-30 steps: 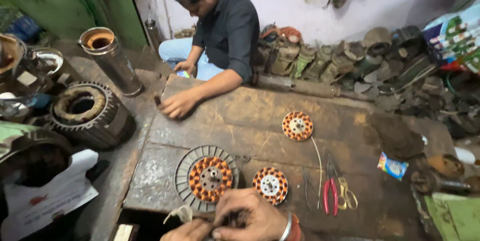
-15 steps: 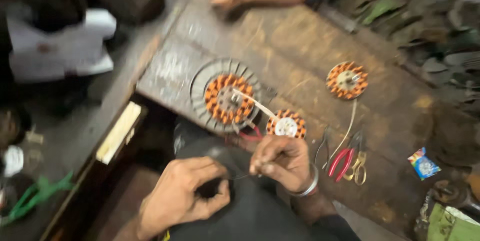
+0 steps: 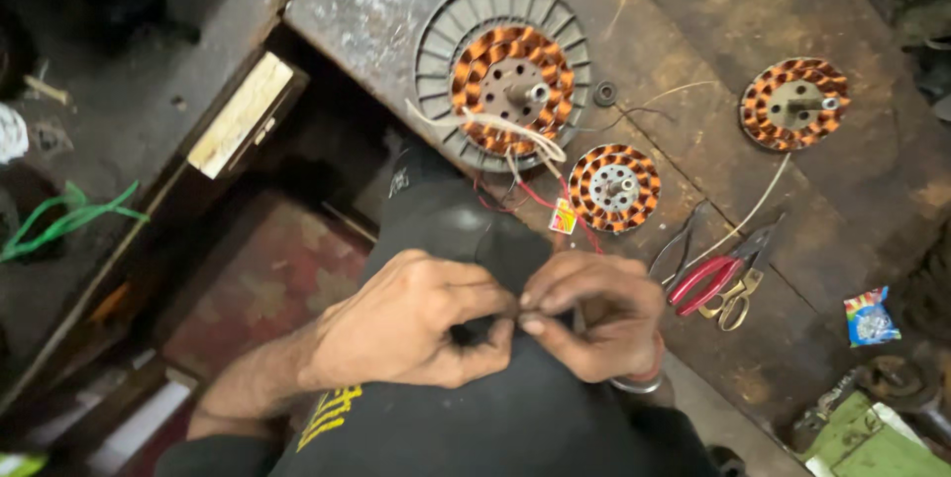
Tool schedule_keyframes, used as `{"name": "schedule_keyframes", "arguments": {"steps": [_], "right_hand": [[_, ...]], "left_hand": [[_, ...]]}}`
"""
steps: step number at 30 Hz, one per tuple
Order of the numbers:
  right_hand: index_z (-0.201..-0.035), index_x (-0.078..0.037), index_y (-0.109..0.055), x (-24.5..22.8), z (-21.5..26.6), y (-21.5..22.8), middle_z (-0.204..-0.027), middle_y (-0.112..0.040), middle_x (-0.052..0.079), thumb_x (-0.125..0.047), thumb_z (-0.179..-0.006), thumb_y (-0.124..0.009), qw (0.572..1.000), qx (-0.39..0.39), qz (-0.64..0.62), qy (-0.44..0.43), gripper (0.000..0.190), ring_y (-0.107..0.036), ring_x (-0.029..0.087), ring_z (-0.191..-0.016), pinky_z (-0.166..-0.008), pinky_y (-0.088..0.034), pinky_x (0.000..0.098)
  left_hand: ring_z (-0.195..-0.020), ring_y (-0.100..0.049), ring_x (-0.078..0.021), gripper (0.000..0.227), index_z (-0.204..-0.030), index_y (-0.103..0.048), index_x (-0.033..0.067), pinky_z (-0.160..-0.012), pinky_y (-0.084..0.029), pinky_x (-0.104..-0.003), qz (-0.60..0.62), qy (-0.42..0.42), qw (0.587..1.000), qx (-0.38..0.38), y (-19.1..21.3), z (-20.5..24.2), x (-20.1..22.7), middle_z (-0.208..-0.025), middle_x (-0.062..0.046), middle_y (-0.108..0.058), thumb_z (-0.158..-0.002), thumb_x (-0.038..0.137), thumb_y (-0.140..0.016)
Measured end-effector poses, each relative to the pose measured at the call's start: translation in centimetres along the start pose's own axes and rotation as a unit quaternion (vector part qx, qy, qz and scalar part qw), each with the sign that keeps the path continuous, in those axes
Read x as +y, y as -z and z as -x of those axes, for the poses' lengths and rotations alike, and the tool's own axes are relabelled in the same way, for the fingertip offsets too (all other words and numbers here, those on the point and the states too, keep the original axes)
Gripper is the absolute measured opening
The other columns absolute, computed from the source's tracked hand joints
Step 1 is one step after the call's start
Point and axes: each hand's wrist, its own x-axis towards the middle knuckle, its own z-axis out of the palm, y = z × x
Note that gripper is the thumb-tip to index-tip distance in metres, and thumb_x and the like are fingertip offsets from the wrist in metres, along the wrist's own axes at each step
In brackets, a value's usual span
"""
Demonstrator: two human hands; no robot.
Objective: The person works on a motor stator assembly, stripping wire insulation with pliers, twisting wires together, and securing connections with white tape. The person handles multiple wires and tools on a cluttered workbench.
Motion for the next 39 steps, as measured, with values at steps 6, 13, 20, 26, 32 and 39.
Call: {"name": "schedule_keyframes", "arguments": {"steps": [6, 13, 20, 26, 32, 39], "right_hand": [[-0.103, -0.003, -0.052, -0.4, 1.0, 0.7, -0.096, -0.07, 0.019, 0.013, -0.085, -0.075, 0.988, 0.106, -0.068, -0.091, 0.034, -0.071, 0.023, -0.082, -0.077, -0.061, 0.0359], [-0.102, -0.006, -0.046, 0.5, -0.1, 0.7, -0.085, -0.065, 0.018, 0.007, -0.091, -0.072, 0.973, 0.124, -0.17, -0.099, 0.031, -0.068, 0.021, -0.073, -0.064, -0.058, 0.0294], [-0.097, -0.006, -0.046, 0.5, -0.8, 0.4, -0.083, -0.064, 0.018, 0.006, -0.092, -0.07, 0.963, 0.132, -0.207, -0.11, 0.027, -0.067, 0.022, -0.069, -0.058, -0.054, 0.027], [-0.095, -0.005, -0.046, 0.7, -0.7, 0.0, -0.085, -0.065, 0.019, 0.006, -0.093, -0.071, 0.972, 0.128, -0.159, -0.117, 0.028, -0.065, 0.02, -0.069, -0.059, -0.054, 0.0269], [-0.106, 0.002, -0.061, -0.2, -0.7, 0.3, -0.095, -0.068, 0.016, 0.002, -0.09, -0.069, 0.992, 0.124, -0.015, -0.011, 0.018, -0.07, 0.021, -0.079, -0.072, -0.062, 0.0312], [-0.117, 0.01, -0.07, -1.2, -0.3, 2.6, -0.103, -0.073, 0.017, 0.01, -0.095, -0.08, 0.968, 0.144, 0.191, -0.079, 0.025, -0.068, 0.011, -0.085, -0.077, -0.055, 0.0229]], "left_hand": [[-0.07, -0.072, -0.0195, 0.017, -0.094, -0.076, 0.0043, -0.064, -0.058, -0.03, 0.048, 0.031, 0.997, 0.057, -0.2, -0.2, 0.2, -0.079, -0.008, -0.072, -0.08, 0.012, -0.079], [-0.083, -0.071, -0.0105, 0.025, -0.116, -0.074, -0.0062, -0.073, -0.059, -0.024, 0.402, 0.182, 0.897, -0.012, -0.6, 0.4, -2.9, -0.092, -0.01, -0.077, -0.099, 0.01, -0.069], [-0.098, -0.075, -0.0156, 0.031, -0.127, -0.066, -0.0084, -0.085, -0.062, -0.027, 0.517, 0.16, 0.841, 0.013, -3.0, 2.1, -3.9, -0.102, -0.013, -0.076, -0.104, 0.012, -0.066], [-0.067, -0.063, -0.0105, 0.018, -0.108, -0.077, -0.0071, -0.063, -0.049, -0.025, 0.329, 0.17, 0.924, 0.094, -3.2, 1.9, -2.3, -0.08, -0.013, -0.071, -0.094, 0.005, -0.077], [-0.09, -0.073, -0.0228, 0.021, -0.11, -0.071, -0.0003, -0.079, -0.057, -0.032, -0.202, -0.22, 0.924, 0.237, -2.4, 0.9, -1.2, -0.1, -0.009, -0.071, -0.093, 0.002, -0.084], [-0.087, -0.062, -0.021, 0.015, -0.089, -0.065, 0.0073, -0.081, -0.054, -0.035, -0.429, -0.255, 0.852, 0.158, -3.0, -0.6, -1.8, -0.091, -0.005, -0.06, -0.084, 0.022, -0.068]]}}
